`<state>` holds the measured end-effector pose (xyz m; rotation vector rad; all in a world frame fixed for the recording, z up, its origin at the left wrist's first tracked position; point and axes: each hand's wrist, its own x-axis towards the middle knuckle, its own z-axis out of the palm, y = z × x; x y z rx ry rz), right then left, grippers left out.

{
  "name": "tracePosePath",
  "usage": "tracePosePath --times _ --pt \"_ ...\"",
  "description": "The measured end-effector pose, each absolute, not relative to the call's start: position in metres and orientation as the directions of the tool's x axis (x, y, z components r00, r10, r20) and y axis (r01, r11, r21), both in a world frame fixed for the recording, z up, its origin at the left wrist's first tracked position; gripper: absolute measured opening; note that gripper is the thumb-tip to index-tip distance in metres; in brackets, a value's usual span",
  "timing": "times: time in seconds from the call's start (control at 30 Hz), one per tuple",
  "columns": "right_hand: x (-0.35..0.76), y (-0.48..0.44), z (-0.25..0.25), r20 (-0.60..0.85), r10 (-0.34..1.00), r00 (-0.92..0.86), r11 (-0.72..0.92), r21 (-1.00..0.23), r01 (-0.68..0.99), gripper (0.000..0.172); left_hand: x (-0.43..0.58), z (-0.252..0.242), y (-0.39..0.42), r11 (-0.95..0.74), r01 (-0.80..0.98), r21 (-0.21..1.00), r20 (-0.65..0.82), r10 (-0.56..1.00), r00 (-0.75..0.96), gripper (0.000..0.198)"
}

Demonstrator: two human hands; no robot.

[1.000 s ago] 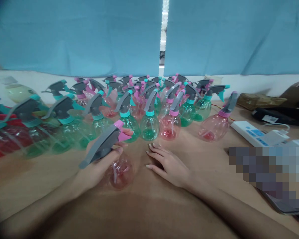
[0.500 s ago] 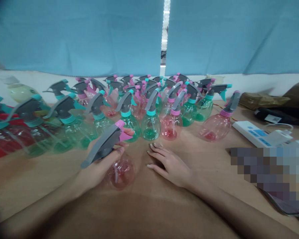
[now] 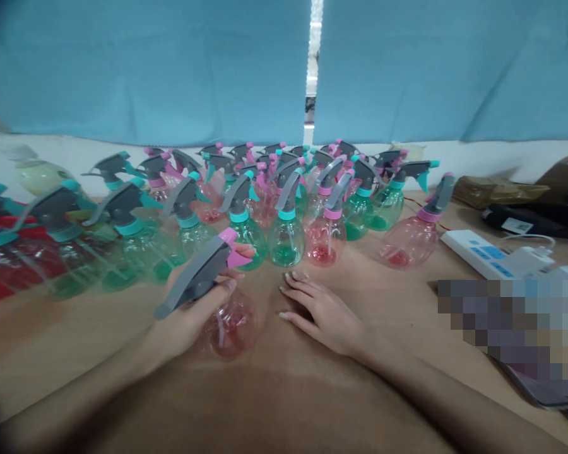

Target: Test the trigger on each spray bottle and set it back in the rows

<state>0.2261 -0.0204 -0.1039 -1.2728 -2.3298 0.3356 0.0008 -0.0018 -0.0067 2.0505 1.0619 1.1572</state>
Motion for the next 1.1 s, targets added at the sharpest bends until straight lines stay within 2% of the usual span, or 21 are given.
tracePosePath --times 0.5,0.83,1.1 --pt "0.2261 -0.021 -0.1046 0.28 0.843 -0.46 0.538 -0.42 0.73 0.051 0.0002 -0.0057 -0.0025 -0.512 0.315 0.799 0.409 0.847 0.341 0.015" --pt "0.2261 -0.0204 -0.1051 0.282 0.841 -0.462 0.541 -0.423 0.727 0.052 -0.0005 -0.0057 -0.0008 -0.533 0.303 0.79 0.437 0.836 0.331 0.006" --pt "0.2262 -0.0206 -0.1044 0.28 0.843 -0.459 0.538 -0.429 0.726 0.051 -0.0019 0.0 -0.0014 -0.562 0.345 0.752 0.44 0.817 0.372 0.015"
